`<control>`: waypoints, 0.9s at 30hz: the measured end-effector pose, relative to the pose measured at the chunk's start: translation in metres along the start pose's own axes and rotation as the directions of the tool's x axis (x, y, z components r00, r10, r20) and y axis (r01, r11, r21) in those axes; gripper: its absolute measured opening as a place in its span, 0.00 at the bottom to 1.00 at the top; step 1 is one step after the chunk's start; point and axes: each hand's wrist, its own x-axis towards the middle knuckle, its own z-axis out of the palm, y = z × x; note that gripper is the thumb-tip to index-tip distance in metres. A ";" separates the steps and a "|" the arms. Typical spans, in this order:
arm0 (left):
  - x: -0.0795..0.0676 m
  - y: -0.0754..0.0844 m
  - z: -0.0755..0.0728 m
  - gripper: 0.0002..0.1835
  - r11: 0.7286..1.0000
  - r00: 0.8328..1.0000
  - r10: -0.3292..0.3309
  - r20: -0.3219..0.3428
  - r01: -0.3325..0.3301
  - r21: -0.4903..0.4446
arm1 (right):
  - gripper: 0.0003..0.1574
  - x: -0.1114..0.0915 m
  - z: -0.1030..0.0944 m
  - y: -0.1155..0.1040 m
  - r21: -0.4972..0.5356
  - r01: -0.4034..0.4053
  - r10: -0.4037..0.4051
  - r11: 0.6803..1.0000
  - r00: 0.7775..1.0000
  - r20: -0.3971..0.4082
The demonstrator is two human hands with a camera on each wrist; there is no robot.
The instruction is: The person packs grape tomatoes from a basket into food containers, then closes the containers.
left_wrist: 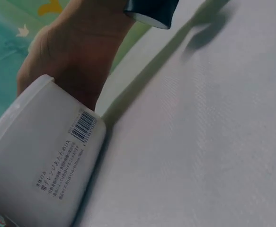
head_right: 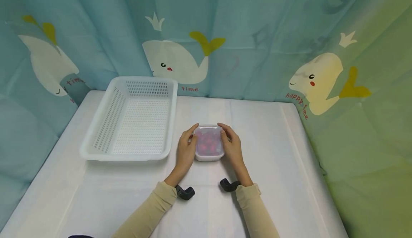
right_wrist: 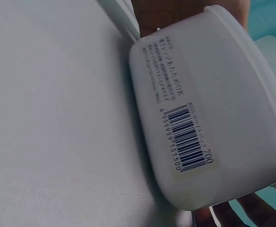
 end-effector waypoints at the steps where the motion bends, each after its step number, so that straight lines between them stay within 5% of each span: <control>1: 0.000 -0.001 0.000 0.24 1.000 1.000 0.002 0.002 -0.002 0.017 | 0.22 -0.001 0.001 0.000 0.003 -0.004 0.004 1.000 1.000 0.000; 11: 0.000 -0.005 -0.002 0.23 0.988 0.997 0.075 0.023 -0.077 0.135 | 0.21 0.001 0.003 0.004 0.015 -0.022 0.022 1.000 0.999 -0.030; 20: 0.003 0.001 -0.008 0.26 0.974 0.987 0.078 0.139 -0.105 0.200 | 0.25 -0.002 -0.005 0.009 -0.051 0.004 -0.003 0.999 0.999 0.033; 23: 0.001 -0.001 -0.016 0.34 0.965 0.964 0.094 0.248 -0.150 0.217 | 0.32 -0.007 -0.014 0.010 -0.101 0.049 -0.035 0.994 0.990 0.138; 27: -0.002 -0.001 -0.029 0.51 0.941 0.911 0.087 0.403 -0.208 0.265 | 0.43 -0.014 -0.024 0.009 -0.123 0.091 -0.054 0.988 0.958 0.282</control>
